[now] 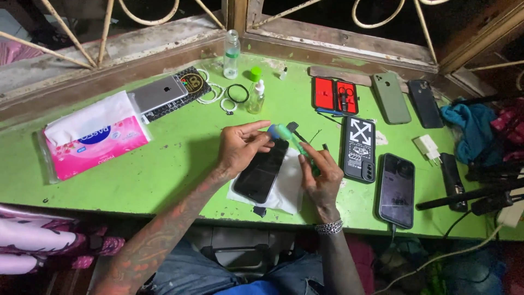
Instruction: A person is using a plastic prying tool to carefully disassemble a smartphone on a repair bench.
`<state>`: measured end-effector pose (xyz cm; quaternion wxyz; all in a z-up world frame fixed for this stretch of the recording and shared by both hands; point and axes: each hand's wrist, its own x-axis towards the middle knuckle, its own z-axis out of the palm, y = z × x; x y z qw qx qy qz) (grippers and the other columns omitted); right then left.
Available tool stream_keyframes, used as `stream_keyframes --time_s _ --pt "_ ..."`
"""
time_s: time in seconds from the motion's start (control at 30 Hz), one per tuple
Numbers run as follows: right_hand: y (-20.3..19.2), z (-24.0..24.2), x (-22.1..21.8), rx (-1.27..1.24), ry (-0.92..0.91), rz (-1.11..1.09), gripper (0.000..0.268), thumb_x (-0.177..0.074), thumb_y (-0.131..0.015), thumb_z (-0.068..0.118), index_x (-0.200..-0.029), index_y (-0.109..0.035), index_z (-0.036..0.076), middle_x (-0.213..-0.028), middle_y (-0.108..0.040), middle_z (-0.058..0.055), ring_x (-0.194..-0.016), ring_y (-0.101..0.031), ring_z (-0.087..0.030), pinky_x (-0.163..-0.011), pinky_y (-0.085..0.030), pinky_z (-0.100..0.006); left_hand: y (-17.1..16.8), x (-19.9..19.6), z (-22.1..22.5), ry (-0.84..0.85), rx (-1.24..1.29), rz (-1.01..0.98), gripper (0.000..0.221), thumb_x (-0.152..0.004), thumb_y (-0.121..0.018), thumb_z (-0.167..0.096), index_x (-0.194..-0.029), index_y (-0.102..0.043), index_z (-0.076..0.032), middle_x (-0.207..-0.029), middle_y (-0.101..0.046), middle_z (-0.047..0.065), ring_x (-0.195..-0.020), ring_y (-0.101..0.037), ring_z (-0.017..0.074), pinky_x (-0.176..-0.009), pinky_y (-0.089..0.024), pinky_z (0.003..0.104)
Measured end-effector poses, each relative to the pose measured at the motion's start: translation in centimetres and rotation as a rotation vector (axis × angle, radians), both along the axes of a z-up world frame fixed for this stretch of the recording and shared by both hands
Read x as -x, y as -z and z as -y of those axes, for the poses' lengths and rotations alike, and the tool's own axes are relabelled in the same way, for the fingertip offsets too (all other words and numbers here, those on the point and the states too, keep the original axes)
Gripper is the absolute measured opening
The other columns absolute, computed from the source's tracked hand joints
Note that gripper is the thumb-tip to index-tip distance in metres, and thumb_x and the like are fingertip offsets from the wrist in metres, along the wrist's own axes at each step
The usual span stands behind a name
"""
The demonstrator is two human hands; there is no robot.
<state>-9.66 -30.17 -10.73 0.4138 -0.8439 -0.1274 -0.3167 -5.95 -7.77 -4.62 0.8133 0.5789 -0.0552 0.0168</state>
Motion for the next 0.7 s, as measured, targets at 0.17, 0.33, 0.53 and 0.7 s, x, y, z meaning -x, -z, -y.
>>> stream_keyframes --time_s 0.17,0.33,0.53,0.7 --pt "-0.2 -0.5 0.1 0.059 0.056 -0.008 0.025 -0.092 -0.077 0.008 -0.117 -0.08 0.013 -0.077 -0.071 -0.014 -0.054 -0.057 -0.019 -0.047 -0.046 -0.03 0.3 0.0 -0.1 0.015 -0.014 0.024 0.03 -0.084 -0.075 0.002 -0.114 -0.073 0.005 -0.082 -0.075 0.025 -0.069 -0.077 0.0272 -0.066 -0.069 0.035" --pt "0.0 -0.6 0.4 0.015 0.001 0.035 0.028 -0.088 -0.081 0.007 -0.114 -0.081 0.016 -0.076 -0.069 -0.01 -0.053 -0.058 -0.019 -0.045 -0.044 -0.031 0.2 0.1 -0.3 0.01 -0.005 0.059 0.029 -0.085 -0.072 0.005 -0.114 -0.073 0.007 -0.083 -0.075 0.025 -0.072 -0.077 0.0277 -0.067 -0.069 0.035" --pt "-0.8 -0.9 0.5 -0.031 0.045 0.018 0.023 -0.095 -0.073 0.006 -0.118 -0.078 0.01 -0.072 -0.067 -0.015 -0.052 -0.055 -0.019 -0.047 -0.043 -0.031 0.5 -0.1 -0.5 0.032 0.048 0.073 0.03 -0.086 -0.073 0.004 -0.115 -0.072 0.007 -0.083 -0.075 0.024 -0.072 -0.077 0.0262 -0.068 -0.069 0.034" --pt "-0.3 -1.1 0.8 0.066 0.064 0.036 0.021 -0.097 -0.072 0.009 -0.117 -0.079 0.007 -0.07 -0.07 -0.016 -0.049 -0.057 -0.02 -0.048 -0.049 -0.031 0.6 0.1 -0.3 0.031 0.036 0.09 0.03 -0.086 -0.075 0.002 -0.115 -0.072 0.007 -0.083 -0.075 0.024 -0.071 -0.077 0.0247 -0.068 -0.069 0.033"
